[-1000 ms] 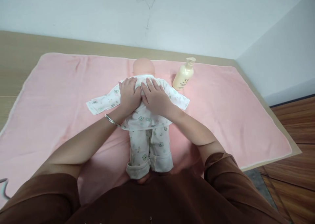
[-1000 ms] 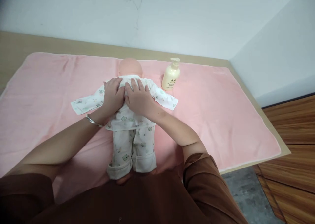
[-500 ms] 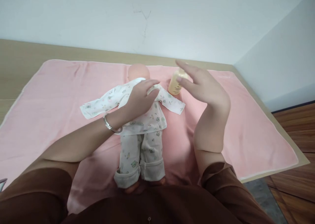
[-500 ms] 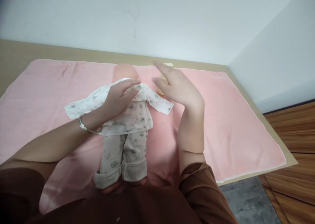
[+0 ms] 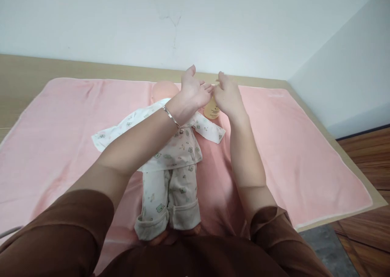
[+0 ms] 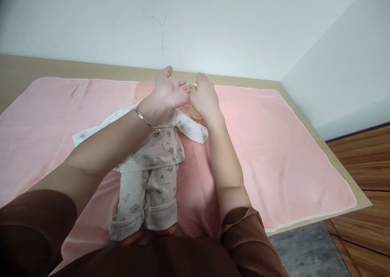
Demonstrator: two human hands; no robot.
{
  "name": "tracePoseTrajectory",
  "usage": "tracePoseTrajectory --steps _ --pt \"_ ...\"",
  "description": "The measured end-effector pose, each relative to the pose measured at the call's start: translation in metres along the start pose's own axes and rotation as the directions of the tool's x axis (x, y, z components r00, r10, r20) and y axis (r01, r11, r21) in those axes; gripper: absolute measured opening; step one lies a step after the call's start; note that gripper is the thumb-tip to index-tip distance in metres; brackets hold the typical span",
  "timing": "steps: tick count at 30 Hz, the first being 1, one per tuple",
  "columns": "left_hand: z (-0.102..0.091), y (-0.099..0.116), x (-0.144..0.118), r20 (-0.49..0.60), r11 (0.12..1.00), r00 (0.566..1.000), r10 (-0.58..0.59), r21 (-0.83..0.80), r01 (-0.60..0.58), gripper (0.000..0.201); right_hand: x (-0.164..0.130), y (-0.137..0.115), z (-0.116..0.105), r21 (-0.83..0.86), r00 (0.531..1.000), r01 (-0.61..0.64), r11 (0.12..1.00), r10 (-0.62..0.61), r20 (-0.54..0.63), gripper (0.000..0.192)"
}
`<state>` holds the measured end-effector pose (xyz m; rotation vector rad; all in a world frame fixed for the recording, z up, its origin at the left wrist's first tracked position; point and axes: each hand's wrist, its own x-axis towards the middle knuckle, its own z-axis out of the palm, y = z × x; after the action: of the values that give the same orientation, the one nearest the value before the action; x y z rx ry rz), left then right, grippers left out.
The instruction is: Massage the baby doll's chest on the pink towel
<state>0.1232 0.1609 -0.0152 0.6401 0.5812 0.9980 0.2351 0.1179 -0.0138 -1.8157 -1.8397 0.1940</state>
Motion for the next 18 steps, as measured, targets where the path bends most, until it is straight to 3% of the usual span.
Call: tracePoseTrajectory --steps 2,5,11,15,18 --pt "0.008 0.002 -0.006 -0.055 0.986 0.994 -0.099 -0.139 0.090 0.073 -0.001 -0.001 0.006 -0.094 0.998 0.057 0.994 -0.056 0.006 0.046" --pt "0.010 0.003 -0.018 -0.096 0.958 0.984 -0.152 -0.259 0.123 0.072 -0.002 -0.002 0.010 -0.221 0.997 0.069 0.973 -0.075 -0.021 0.040" --pt "-0.019 0.007 -0.076 -0.154 0.934 0.965 -0.210 -0.325 0.152 0.072 0.003 -0.016 0.009 -0.291 0.996 -0.070 0.954 0.052 -0.070 0.041" --pt "-0.036 0.029 -0.124 -0.192 0.938 0.955 -0.225 -0.307 0.160 0.064 0.005 -0.031 0.012 -0.308 0.980 -0.186 0.933 0.154 -0.127 0.035" --pt "-0.046 0.053 -0.146 -0.182 0.953 0.970 -0.164 -0.284 0.108 0.059 0.005 -0.036 0.013 -0.281 0.971 -0.228 0.932 0.198 -0.132 0.034"
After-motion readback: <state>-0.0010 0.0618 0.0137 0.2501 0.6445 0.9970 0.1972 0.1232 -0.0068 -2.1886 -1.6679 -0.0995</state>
